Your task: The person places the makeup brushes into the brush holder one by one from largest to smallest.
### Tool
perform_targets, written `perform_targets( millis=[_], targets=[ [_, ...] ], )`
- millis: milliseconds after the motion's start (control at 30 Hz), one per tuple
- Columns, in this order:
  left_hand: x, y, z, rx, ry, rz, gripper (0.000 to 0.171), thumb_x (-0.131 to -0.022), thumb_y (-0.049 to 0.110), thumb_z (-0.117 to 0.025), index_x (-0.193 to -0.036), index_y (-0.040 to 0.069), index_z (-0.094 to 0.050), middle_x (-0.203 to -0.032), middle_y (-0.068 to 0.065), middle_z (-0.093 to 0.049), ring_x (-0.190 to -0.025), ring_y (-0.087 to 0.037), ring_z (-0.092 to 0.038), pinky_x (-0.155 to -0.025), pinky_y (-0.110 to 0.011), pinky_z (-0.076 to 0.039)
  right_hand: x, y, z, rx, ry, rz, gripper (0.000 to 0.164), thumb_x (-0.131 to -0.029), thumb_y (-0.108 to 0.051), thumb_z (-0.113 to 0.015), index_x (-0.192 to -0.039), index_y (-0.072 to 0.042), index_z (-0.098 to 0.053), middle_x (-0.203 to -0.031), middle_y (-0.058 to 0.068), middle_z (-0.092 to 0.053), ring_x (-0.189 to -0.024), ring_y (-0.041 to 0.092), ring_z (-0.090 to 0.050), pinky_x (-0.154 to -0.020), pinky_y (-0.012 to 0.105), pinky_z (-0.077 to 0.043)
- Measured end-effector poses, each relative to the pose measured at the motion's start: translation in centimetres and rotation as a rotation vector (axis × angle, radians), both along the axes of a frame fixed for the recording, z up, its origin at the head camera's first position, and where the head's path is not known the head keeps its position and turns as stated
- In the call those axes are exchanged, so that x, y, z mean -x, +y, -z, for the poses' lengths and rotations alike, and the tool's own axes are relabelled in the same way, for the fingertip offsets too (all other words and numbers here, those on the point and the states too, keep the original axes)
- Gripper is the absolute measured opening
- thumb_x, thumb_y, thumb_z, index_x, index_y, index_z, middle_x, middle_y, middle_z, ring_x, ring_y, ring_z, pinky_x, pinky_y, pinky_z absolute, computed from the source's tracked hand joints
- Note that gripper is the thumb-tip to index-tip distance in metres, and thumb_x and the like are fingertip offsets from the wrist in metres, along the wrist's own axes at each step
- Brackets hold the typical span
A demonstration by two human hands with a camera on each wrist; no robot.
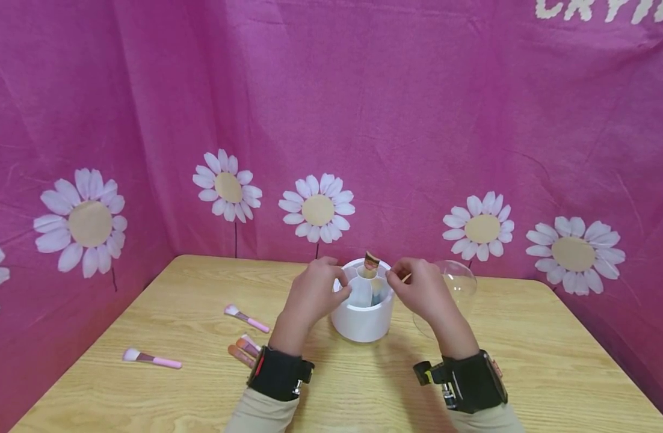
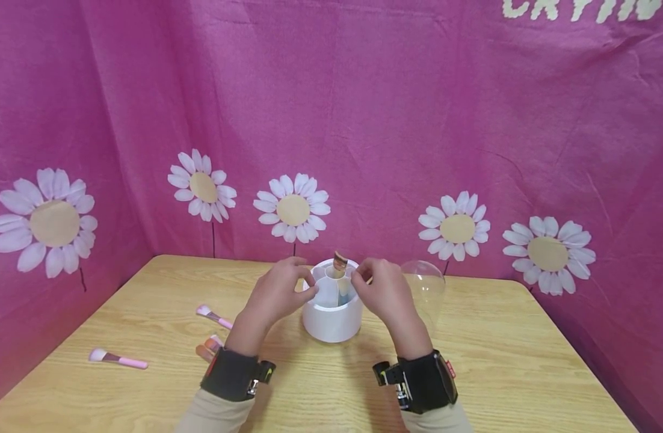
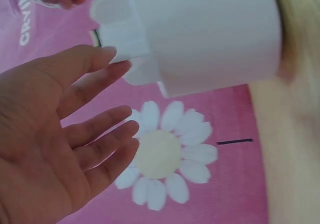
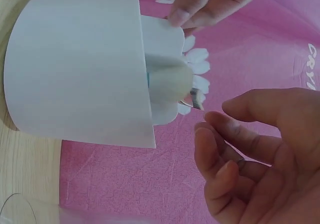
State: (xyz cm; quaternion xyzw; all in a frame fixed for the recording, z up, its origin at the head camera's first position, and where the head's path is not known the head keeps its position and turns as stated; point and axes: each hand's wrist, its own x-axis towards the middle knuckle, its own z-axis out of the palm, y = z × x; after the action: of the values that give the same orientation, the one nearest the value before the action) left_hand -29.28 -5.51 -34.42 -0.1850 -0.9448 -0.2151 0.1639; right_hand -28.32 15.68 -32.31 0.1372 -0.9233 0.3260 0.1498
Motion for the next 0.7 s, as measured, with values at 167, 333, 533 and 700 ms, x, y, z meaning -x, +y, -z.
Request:
perform_targets(
  millis=[167,333,533,700],
  targets=[
    [-0.9,0.5,-0.8,0.015,-0.027,0.045,0.011,-0.088,0.025,-0.079,-0.091,0.015,-0.081,-0.14,-0.014,-0.06,-0.129,-0.035,-0.056,-0.092,-0.047,-0.056,-0.2,0.0,-0.2,0.014,0.023,-0.001,0.014,-0.093,-0.013,-0.065,-0.092,-0.001,-0.072,-0.085,0.011,-0.071,-0.074,0.022,-0.064,-0.068,0.036,-0.056],
    [-1.3,1.2,-0.9,0.052,-0.027,0.082,0.011,-0.089,0.026,-0.079,-0.095,0.017,-0.08,-0.139,-0.014,-0.06,-0.128,-0.034,-0.056,-0.092,-0.046,-0.056,-0.3,0.0,-0.1,0.016,0.026,-0.001,0.013,-0.093,-0.013,-0.065,-0.092,-0.001,-0.071,-0.085,0.01,-0.07,-0.074,0.022,-0.064,-0.069,0.036,-0.056],
    [-1.4,2.0,-0.6,0.09,-0.024,0.106,0.019,-0.088,0.028,-0.08,-0.102,0.016,-0.079,-0.128,-0.006,-0.066,-0.115,-0.025,-0.063,-0.09,-0.041,-0.056,-0.3,0.0,-0.1,0.017,0.034,-0.007,0.013,-0.093,-0.012,-0.065,-0.091,-0.001,-0.071,-0.084,0.01,-0.07,-0.073,0.022,-0.065,-0.068,0.037,-0.057],
    [-1.5,2.2,-0.7,0.093,-0.033,0.098,0.023,-0.088,0.03,-0.081,-0.105,0.014,-0.078,-0.128,-0.004,-0.067,-0.113,-0.022,-0.063,-0.09,-0.039,-0.055,-0.3,-0.1,-0.1,0.018,0.045,-0.008,0.012,-0.093,-0.012,-0.065,-0.09,-0.001,-0.07,-0.083,0.01,-0.07,-0.072,0.021,-0.064,-0.067,0.036,-0.057]
  ],
)
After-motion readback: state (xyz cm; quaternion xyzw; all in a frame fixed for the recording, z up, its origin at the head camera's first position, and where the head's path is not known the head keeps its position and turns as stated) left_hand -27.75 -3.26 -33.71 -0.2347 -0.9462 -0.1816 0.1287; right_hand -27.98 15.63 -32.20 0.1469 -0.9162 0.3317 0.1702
